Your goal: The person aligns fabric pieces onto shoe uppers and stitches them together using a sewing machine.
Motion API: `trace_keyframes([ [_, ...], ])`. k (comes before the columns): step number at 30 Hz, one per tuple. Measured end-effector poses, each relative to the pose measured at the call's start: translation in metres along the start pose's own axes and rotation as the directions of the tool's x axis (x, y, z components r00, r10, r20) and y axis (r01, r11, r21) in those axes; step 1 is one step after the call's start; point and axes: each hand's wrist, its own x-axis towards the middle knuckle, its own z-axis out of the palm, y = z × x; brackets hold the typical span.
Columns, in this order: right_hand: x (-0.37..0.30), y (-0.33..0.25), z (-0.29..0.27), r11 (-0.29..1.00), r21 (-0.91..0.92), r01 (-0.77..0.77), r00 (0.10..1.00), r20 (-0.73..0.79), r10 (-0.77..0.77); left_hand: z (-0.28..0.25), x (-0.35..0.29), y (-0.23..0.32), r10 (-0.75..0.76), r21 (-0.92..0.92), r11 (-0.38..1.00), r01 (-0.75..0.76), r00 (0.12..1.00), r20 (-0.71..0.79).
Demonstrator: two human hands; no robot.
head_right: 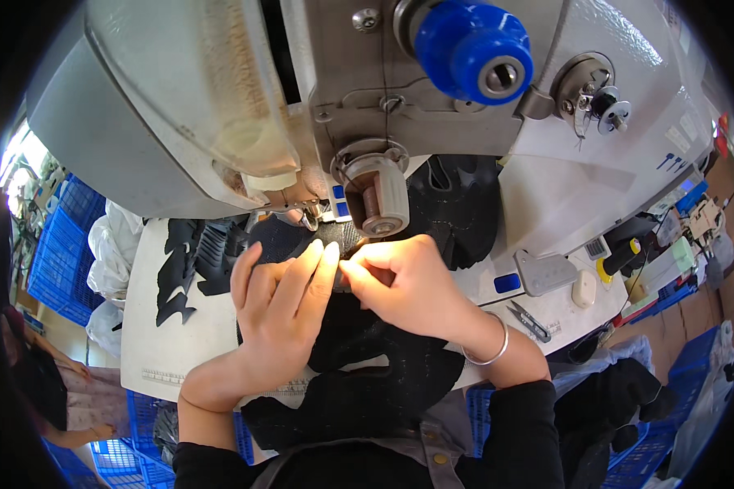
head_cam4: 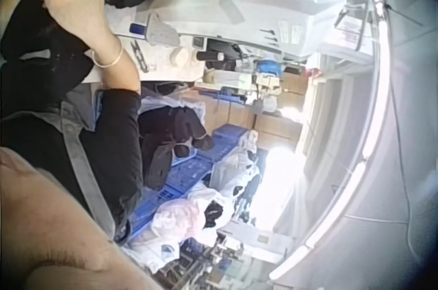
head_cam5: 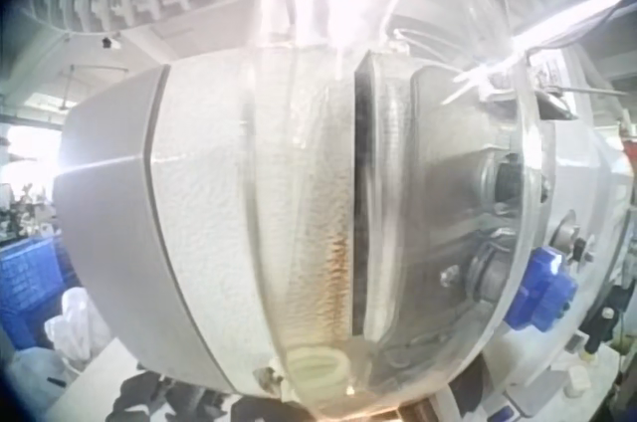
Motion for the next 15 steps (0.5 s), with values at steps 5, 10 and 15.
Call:
trace_keyframes([
  [5,0.002,-0.003,-0.018,0.453,-0.817,0.357,0.799,0.015,-0.602,-0.002,0.001,-0.017,-0.077,-0.102,0.992,0.079,0.997,0.025],
  [10,0.012,0.008,-0.026,0.442,-0.733,0.516,0.733,0.112,-0.671,0.006,0.000,-0.027,-0.106,-0.136,0.985,0.102,0.994,-0.023],
  [15,0.010,0.013,-0.027,0.353,-0.718,0.599,0.675,0.217,-0.705,0.006,0.006,-0.034,-0.149,-0.209,0.968,0.140,0.988,-0.027],
])
